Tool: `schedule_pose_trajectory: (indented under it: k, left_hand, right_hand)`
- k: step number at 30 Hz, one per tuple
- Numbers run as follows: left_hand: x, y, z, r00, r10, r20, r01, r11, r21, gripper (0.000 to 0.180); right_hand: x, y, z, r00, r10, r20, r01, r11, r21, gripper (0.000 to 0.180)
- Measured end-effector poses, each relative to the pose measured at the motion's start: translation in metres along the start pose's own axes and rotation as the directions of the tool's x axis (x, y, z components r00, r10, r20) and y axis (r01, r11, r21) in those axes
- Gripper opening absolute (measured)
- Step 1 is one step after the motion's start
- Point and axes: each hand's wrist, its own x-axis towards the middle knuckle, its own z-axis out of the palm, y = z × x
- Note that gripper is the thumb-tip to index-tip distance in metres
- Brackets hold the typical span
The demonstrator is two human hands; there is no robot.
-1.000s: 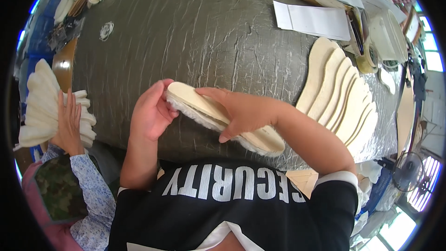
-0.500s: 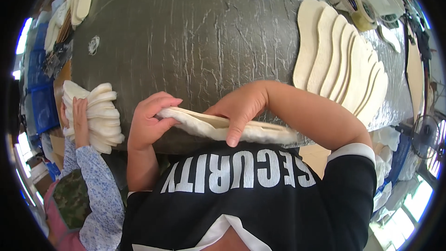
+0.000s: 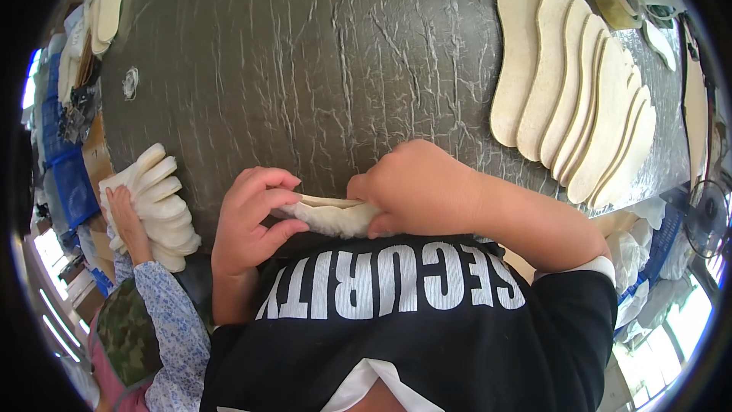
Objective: Match and stack inner and outer layers of shoe insoles.
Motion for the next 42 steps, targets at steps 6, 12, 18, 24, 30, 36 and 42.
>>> schedule_pose_trajectory:
  k: [6, 12, 18, 24, 30, 36, 42]
  left_hand:
    - [0.003, -0.004, 0.004, 0.997, 0.06, 0.041, -0.063, 0.995, 0.072, 0.029]
    - [0.008, 0.002, 0.006, 0.996, 0.073, 0.047, -0.073, 0.997, 0.0, 0.029]
    - [0.007, -0.001, 0.014, 0.995, 0.092, 0.044, -0.095, 0.993, 0.075, 0.024]
    - [0.01, 0.002, 0.014, 0.992, 0.122, 0.008, -0.122, 0.989, 0.08, 0.019]
    - [0.007, -0.004, 0.019, 0.981, 0.19, -0.025, -0.189, 0.98, 0.058, 0.019]
    - [0.003, -0.007, 0.025, 0.983, 0.166, -0.076, -0.161, 0.984, 0.072, 0.02]
    - [0.0, -0.011, 0.028, 0.992, 0.098, -0.079, -0.094, 0.994, 0.05, 0.021]
  right_hand:
    - [-0.001, 0.006, 0.01, 0.991, -0.095, -0.09, 0.087, 0.992, -0.092, 0.038]
    - [0.0, 0.004, 0.012, 0.983, -0.128, -0.129, 0.106, 0.981, -0.161, 0.034]
    - [0.001, 0.002, 0.014, 0.972, -0.162, -0.17, 0.124, 0.969, -0.213, 0.031]
    - [0.008, -0.009, 0.016, 0.966, -0.148, -0.214, 0.098, 0.969, -0.227, 0.035]
    - [0.011, -0.005, 0.023, 0.969, -0.119, -0.215, 0.073, 0.975, -0.211, 0.035]
    - [0.011, 0.0, 0.03, 0.95, -0.159, -0.267, 0.098, 0.969, -0.228, 0.039]
    - [0.014, 0.004, 0.037, 0.938, -0.149, -0.312, 0.084, 0.974, -0.211, 0.024]
